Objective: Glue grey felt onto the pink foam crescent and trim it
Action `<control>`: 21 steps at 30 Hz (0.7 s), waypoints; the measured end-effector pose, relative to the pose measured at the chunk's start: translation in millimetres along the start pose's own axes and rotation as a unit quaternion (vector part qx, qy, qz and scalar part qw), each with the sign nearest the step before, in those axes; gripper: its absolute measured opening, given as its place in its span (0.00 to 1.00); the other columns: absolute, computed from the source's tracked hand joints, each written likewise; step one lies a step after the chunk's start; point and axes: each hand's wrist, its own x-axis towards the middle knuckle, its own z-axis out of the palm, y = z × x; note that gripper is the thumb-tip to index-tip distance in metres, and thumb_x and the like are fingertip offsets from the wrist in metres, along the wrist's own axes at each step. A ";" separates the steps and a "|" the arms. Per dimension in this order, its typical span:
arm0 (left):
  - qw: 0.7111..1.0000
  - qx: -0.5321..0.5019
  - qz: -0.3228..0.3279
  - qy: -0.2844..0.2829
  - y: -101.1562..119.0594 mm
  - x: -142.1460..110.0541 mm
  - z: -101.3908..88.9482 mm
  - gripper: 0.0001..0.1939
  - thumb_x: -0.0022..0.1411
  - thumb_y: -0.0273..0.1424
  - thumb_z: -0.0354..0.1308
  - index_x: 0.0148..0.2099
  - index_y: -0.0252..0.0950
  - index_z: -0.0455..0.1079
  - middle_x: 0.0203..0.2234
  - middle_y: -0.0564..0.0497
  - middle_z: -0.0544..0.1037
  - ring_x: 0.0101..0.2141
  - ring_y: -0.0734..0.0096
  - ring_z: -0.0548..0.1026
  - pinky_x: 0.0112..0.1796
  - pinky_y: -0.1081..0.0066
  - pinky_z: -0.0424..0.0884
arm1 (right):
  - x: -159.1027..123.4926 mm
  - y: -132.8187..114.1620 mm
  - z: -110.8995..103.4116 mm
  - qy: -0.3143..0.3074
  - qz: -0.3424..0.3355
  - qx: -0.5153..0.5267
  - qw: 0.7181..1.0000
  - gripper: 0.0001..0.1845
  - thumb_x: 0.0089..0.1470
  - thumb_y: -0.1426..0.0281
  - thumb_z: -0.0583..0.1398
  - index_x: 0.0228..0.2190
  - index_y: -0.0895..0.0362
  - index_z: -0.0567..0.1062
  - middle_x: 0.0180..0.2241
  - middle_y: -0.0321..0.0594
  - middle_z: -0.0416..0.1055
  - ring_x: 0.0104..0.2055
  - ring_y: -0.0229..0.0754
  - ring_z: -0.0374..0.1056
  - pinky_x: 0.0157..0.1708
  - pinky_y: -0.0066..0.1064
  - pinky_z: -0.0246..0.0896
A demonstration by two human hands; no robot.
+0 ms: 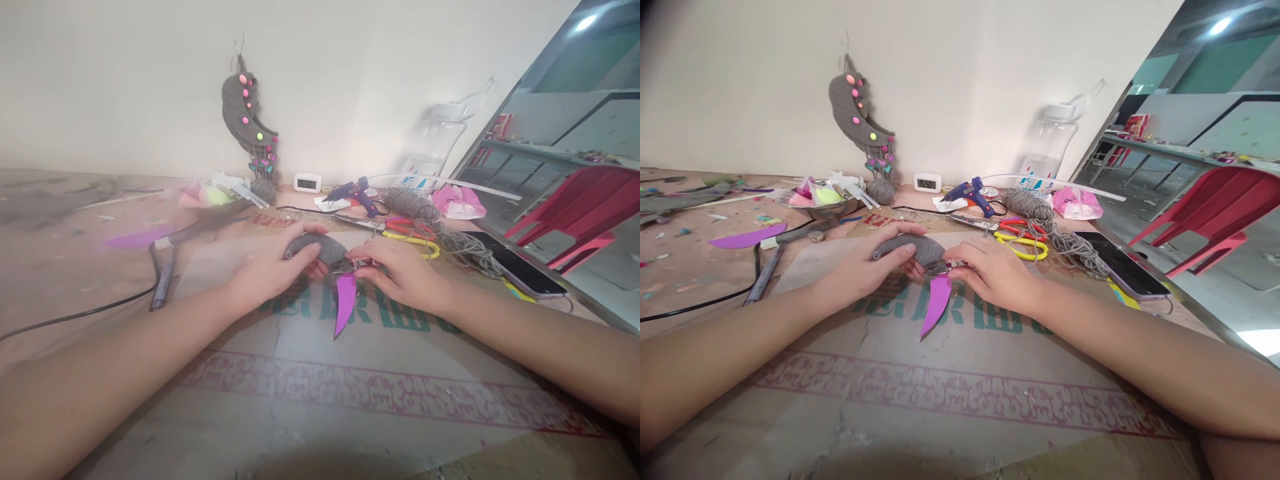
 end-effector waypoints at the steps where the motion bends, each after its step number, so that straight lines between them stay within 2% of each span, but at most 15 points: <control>1: 1.000 0.009 -0.001 0.004 -0.2 -0.2 -0.4 0.18 0.63 0.38 0.51 0.54 0.41 0.62 0.30 0.52 0.79 0.33 0.65 0.79 0.41 0.62 0.73 | -0.1 0.2 0.1 0.001 0.001 0.001 1.000 0.13 0.62 0.63 0.53 0.42 0.57 0.71 0.32 0.41 0.72 0.34 0.41 0.67 0.34 0.31 0.58; 10: 0.999 0.034 -0.016 0.016 5.5 -1.5 -2.9 0.18 0.62 0.38 0.52 0.54 0.42 0.65 0.35 0.52 0.80 0.36 0.65 0.79 0.40 0.66 0.73 | -0.5 -0.1 -0.7 0.004 -0.007 -0.003 1.000 0.12 0.62 0.63 0.54 0.41 0.57 0.71 0.31 0.41 0.72 0.34 0.41 0.67 0.33 0.31 0.58; 17: 0.997 -0.064 -0.040 -0.021 6.2 0.8 -1.8 0.19 0.62 0.35 0.53 0.55 0.38 0.63 0.27 0.52 0.79 0.32 0.65 0.79 0.40 0.63 0.73 | 0.2 -1.1 -0.7 0.008 -0.017 0.006 1.000 0.11 0.61 0.64 0.55 0.40 0.58 0.72 0.31 0.40 0.73 0.32 0.39 0.68 0.33 0.30 0.58; 21: 0.993 -0.100 -0.048 -0.048 3.6 1.8 -2.5 0.19 0.62 0.35 0.53 0.55 0.38 0.62 0.26 0.51 0.79 0.32 0.65 0.79 0.40 0.63 0.74 | 1.1 -1.8 -1.0 0.008 -0.019 0.021 1.000 0.10 0.61 0.64 0.55 0.39 0.57 0.72 0.31 0.40 0.73 0.32 0.39 0.68 0.32 0.29 0.58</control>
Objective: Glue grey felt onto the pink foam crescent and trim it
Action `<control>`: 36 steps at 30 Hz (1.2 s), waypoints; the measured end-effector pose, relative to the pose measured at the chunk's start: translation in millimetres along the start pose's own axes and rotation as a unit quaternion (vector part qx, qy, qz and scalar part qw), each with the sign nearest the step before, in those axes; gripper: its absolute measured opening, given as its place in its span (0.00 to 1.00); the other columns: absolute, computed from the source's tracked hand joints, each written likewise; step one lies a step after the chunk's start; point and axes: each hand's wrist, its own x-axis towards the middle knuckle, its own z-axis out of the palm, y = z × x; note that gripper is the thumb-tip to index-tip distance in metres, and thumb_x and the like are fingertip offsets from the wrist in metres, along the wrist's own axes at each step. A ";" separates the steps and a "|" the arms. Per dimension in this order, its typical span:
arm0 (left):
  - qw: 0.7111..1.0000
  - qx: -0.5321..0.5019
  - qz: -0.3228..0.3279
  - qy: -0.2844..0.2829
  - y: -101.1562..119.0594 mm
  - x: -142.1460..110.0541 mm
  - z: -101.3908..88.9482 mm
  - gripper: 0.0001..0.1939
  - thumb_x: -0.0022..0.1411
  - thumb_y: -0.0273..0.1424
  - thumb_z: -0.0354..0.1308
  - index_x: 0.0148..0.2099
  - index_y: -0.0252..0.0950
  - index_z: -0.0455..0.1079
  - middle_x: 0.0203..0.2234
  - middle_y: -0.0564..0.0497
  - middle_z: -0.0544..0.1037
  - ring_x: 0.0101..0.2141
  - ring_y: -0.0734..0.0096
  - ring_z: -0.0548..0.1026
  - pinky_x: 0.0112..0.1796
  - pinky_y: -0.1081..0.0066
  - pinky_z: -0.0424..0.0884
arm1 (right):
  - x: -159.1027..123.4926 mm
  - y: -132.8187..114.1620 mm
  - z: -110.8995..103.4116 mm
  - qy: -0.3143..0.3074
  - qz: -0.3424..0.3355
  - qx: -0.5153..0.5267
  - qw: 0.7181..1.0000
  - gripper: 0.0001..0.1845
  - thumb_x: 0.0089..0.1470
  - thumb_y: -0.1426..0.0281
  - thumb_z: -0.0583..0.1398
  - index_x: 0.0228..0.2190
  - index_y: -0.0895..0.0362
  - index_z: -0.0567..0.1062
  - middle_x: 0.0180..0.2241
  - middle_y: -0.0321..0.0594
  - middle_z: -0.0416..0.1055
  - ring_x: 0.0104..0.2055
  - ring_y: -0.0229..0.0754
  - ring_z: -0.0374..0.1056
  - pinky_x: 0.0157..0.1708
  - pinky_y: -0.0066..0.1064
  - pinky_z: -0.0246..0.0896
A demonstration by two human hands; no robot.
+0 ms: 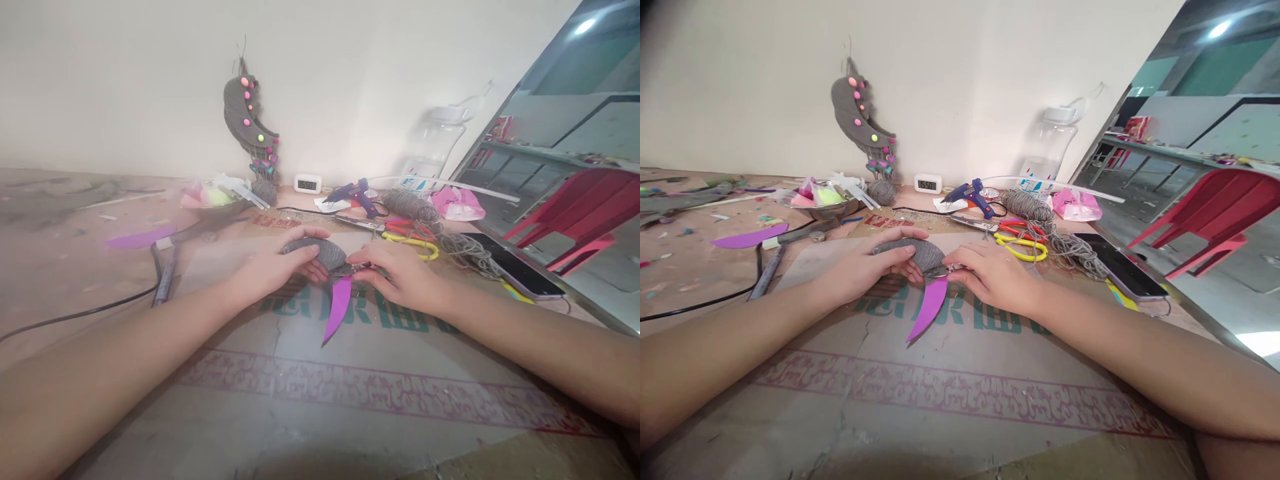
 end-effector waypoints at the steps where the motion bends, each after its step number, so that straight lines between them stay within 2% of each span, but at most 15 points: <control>1: 1.000 -0.004 0.000 -0.002 -0.4 0.2 -0.4 0.19 0.62 0.35 0.53 0.55 0.37 0.62 0.26 0.51 0.79 0.32 0.65 0.79 0.40 0.63 0.74 | 0.2 -0.1 -0.2 -0.001 0.000 0.003 1.000 0.11 0.61 0.64 0.55 0.39 0.57 0.72 0.31 0.40 0.73 0.32 0.39 0.68 0.32 0.29 0.58; 29: 1.000 -0.011 -0.005 0.002 -2.3 3.0 -1.5 0.18 0.63 0.34 0.53 0.54 0.36 0.62 0.26 0.50 0.79 0.31 0.66 0.79 0.39 0.65 0.73 | 0.1 -4.2 0.5 0.015 -0.001 0.002 1.000 0.09 0.60 0.66 0.56 0.38 0.58 0.73 0.30 0.39 0.74 0.31 0.38 0.69 0.31 0.28 0.59; 36: 0.999 0.017 -0.003 0.030 1.8 1.2 1.0 0.18 0.62 0.35 0.53 0.54 0.36 0.63 0.26 0.51 0.79 0.32 0.65 0.79 0.40 0.63 0.73 | -2.7 -0.6 3.5 0.072 0.052 0.025 0.996 0.10 0.59 0.67 0.57 0.41 0.58 0.72 0.36 0.42 0.75 0.35 0.39 0.69 0.33 0.28 0.61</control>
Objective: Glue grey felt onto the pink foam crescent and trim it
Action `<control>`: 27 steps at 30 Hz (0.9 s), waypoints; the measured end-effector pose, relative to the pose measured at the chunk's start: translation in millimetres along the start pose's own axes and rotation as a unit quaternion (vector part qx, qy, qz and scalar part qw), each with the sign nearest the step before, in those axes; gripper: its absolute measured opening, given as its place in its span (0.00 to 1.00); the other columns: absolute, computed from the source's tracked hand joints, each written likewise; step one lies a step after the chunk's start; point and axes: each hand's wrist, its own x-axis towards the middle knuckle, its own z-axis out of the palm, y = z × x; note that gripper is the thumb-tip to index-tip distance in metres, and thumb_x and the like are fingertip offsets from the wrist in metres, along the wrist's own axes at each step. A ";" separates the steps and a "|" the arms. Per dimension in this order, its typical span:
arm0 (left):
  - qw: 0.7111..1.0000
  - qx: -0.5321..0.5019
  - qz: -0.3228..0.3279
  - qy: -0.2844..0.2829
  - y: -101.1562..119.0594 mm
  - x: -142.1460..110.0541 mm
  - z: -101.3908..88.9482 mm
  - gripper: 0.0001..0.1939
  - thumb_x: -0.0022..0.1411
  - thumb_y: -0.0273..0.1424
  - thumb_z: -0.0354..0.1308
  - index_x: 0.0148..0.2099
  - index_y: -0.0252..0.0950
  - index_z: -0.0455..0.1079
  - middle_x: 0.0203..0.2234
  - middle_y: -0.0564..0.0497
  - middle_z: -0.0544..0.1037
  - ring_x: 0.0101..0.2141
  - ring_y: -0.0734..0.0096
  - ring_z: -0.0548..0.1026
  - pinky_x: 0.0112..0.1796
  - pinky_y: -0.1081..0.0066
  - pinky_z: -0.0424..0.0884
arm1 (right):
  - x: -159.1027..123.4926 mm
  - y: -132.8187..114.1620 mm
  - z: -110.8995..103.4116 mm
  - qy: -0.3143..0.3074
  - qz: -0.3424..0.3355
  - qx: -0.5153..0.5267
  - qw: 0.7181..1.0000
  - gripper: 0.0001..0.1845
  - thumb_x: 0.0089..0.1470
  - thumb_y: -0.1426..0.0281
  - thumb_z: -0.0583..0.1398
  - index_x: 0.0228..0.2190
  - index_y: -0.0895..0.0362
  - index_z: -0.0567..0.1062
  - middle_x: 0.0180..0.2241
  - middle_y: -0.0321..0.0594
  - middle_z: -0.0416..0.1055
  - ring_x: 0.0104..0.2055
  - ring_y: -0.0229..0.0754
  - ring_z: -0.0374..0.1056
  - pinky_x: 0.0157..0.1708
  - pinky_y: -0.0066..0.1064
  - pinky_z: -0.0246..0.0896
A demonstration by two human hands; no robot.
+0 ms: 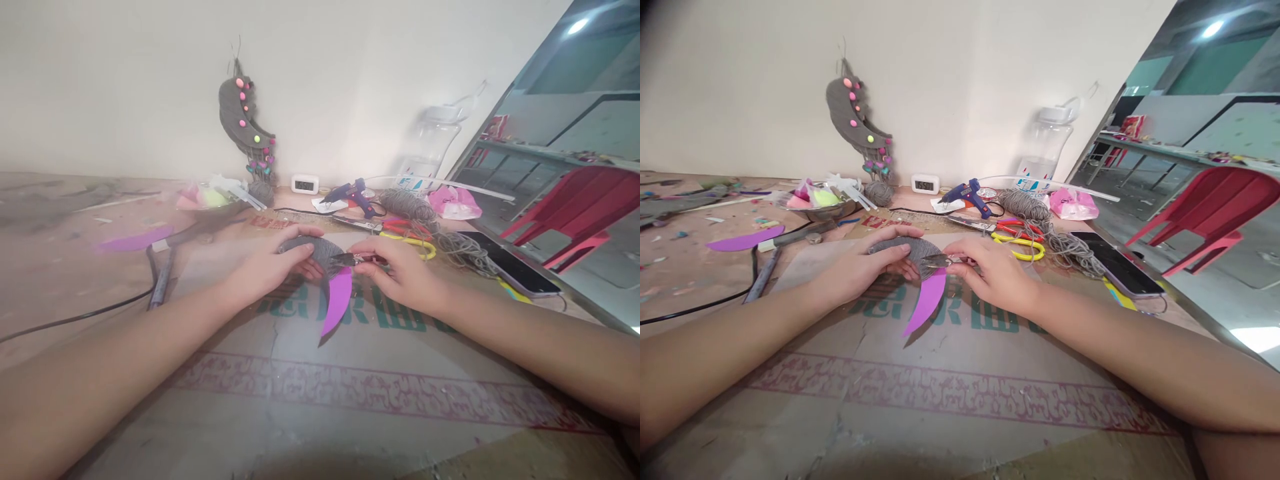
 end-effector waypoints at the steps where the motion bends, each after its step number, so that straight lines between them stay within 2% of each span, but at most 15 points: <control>1: 1.000 0.004 -0.001 0.003 0.2 -0.3 0.3 0.19 0.62 0.35 0.54 0.54 0.37 0.63 0.26 0.51 0.79 0.32 0.65 0.79 0.40 0.63 0.73 | 0.0 0.4 -0.1 -0.004 0.004 0.001 1.000 0.10 0.59 0.67 0.57 0.41 0.58 0.72 0.36 0.41 0.75 0.35 0.39 0.69 0.34 0.28 0.61; 9: 0.999 0.048 -0.001 0.003 1.1 -1.8 1.2 0.18 0.61 0.36 0.53 0.53 0.38 0.63 0.25 0.52 0.79 0.32 0.66 0.79 0.38 0.66 0.72 | 0.7 2.1 -0.9 -0.045 -0.028 -0.033 0.998 0.11 0.60 0.65 0.57 0.40 0.58 0.73 0.33 0.41 0.75 0.34 0.39 0.69 0.33 0.29 0.59; 21: 0.998 0.059 -0.017 -0.001 2.7 -4.2 2.9 0.17 0.62 0.36 0.53 0.52 0.39 0.64 0.25 0.52 0.79 0.32 0.66 0.79 0.35 0.68 0.71 | 2.6 0.6 -1.1 -0.064 -0.066 -0.041 0.995 0.11 0.61 0.65 0.56 0.39 0.59 0.73 0.30 0.40 0.73 0.32 0.38 0.68 0.32 0.29 0.58; 24: 0.999 0.040 -0.010 -0.004 2.0 -3.0 0.1 0.19 0.61 0.37 0.55 0.53 0.38 0.64 0.27 0.51 0.80 0.32 0.65 0.79 0.38 0.66 0.72 | 2.5 0.0 -0.5 -0.061 -0.046 -0.026 0.997 0.09 0.60 0.66 0.56 0.39 0.58 0.73 0.31 0.40 0.74 0.32 0.39 0.69 0.33 0.29 0.59; 27: 1.000 0.018 0.005 -0.002 -0.3 0.7 -2.9 0.22 0.58 0.37 0.59 0.54 0.38 0.64 0.32 0.49 0.80 0.36 0.65 0.79 0.42 0.65 0.71 | 1.7 -0.8 0.6 -0.040 0.026 0.031 0.998 0.08 0.60 0.67 0.56 0.40 0.56 0.72 0.33 0.39 0.74 0.33 0.39 0.69 0.33 0.29 0.61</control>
